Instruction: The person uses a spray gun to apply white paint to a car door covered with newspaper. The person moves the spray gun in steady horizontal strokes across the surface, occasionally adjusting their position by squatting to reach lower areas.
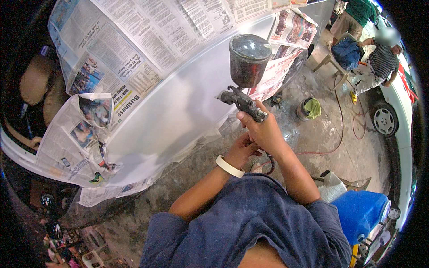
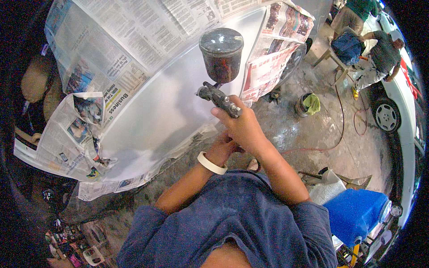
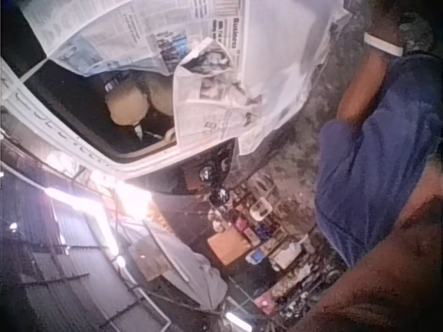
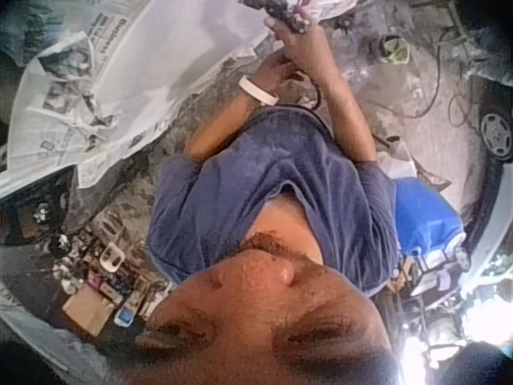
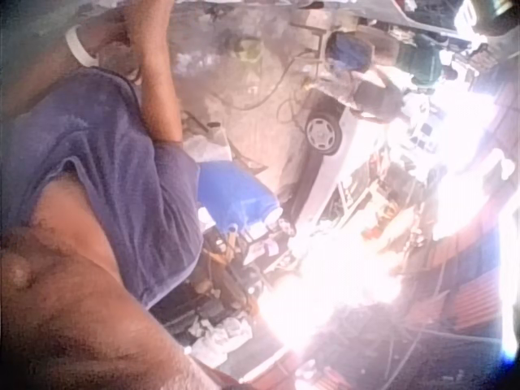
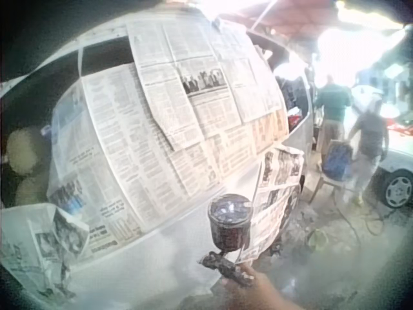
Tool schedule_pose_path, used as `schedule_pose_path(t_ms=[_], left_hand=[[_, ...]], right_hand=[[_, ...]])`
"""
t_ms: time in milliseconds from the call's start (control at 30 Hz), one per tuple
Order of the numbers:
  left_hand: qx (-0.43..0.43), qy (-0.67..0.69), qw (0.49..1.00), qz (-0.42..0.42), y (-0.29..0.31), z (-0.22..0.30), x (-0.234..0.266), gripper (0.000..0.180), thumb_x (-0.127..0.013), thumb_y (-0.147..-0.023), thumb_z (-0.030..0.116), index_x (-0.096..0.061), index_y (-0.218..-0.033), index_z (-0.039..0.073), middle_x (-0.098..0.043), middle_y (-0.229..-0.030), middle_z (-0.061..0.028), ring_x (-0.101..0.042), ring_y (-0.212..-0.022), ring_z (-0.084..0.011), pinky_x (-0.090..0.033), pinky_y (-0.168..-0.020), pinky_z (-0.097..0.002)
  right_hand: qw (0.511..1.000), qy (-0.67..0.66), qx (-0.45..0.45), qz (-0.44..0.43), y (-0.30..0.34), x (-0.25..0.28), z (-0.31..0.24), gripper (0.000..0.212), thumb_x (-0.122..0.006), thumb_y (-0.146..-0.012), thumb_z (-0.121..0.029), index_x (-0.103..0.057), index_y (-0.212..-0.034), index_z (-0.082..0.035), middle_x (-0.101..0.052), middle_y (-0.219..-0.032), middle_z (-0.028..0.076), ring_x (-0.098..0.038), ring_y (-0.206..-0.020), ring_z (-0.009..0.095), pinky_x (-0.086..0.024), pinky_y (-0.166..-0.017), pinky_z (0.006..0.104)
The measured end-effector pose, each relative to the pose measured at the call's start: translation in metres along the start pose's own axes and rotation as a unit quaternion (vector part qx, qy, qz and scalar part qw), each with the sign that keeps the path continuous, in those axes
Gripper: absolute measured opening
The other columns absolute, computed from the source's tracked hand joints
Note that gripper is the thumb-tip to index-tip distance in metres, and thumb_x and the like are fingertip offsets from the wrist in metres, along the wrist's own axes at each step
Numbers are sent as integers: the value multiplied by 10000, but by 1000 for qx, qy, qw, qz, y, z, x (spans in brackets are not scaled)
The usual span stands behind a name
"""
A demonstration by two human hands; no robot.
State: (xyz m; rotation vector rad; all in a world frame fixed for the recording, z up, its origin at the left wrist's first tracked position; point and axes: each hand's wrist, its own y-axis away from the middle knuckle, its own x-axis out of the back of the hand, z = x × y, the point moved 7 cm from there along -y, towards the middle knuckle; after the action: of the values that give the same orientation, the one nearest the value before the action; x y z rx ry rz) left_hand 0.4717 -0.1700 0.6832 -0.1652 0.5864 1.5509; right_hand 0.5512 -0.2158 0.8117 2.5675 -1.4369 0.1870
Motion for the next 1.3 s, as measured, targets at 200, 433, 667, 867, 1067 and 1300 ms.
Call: schedule_pose_path(t_ms=[200,433,667,867,1067,1300], left_hand=[[-11,-17,1000,-21,12,10,-3,351,-672,-923,140,-567,-1243,45,-657,-1129,-77,-640,-992,-185,-547,-850,-344],[52,-139,985,-92,43,3,-3,434,-666,-904,72,-549,-1320,28,-641,-1221,-91,-596,-1107,-172,-461,-1016,-348],[52,-130,985,-102,49,2,-2,447,-670,-904,88,-544,-1331,40,-630,-1230,-85,-583,-1131,-179,-448,-1025,-354],[56,-183,973,-130,53,13,-14,492,-699,-891,118,-531,-1347,47,-606,-1258,-91,-571,-1153,-193,-455,-1027,-363],[42,-209,968,-130,56,14,-11,506,-708,-891,190,-531,-1342,45,-593,-1248,-111,-567,-1147,-199,-463,-1012,-353],[47,-213,964,-153,65,8,-4,536,-730,-867,145,-525,-1356,63,-583,-1291,-91,-540,-1199,-208,-456,-1032,-389]], right_hand=[[997,25,32,71,-12,22,3,395,-720,-903,-315,-601,-1114,-2,-644,-762,133,-582,-734,161,-493,-700,354],[984,38,20,173,-28,70,-8,387,-718,-907,-319,-603,-1110,-12,-629,-745,104,-543,-694,140,-474,-666,317],[989,26,41,142,-27,62,-25,382,-702,-916,-341,-606,-1074,-6,-605,-713,83,-536,-669,142,-467,-648,326],[999,24,30,7,-18,17,-42,393,-692,-921,-355,-590,-1029,9,-573,-696,38,-532,-666,124,-450,-618,314],[999,2,34,-28,-23,9,-54,366,-678,-931,-366,-580,-985,-18,-539,-675,9,-510,-634,110,-433,-592,298],[996,47,35,73,-53,58,-55,337,-671,-931,-337,-596,-1012,-19,-537,-677,6,-480,-616,93,-420,-567,285]])
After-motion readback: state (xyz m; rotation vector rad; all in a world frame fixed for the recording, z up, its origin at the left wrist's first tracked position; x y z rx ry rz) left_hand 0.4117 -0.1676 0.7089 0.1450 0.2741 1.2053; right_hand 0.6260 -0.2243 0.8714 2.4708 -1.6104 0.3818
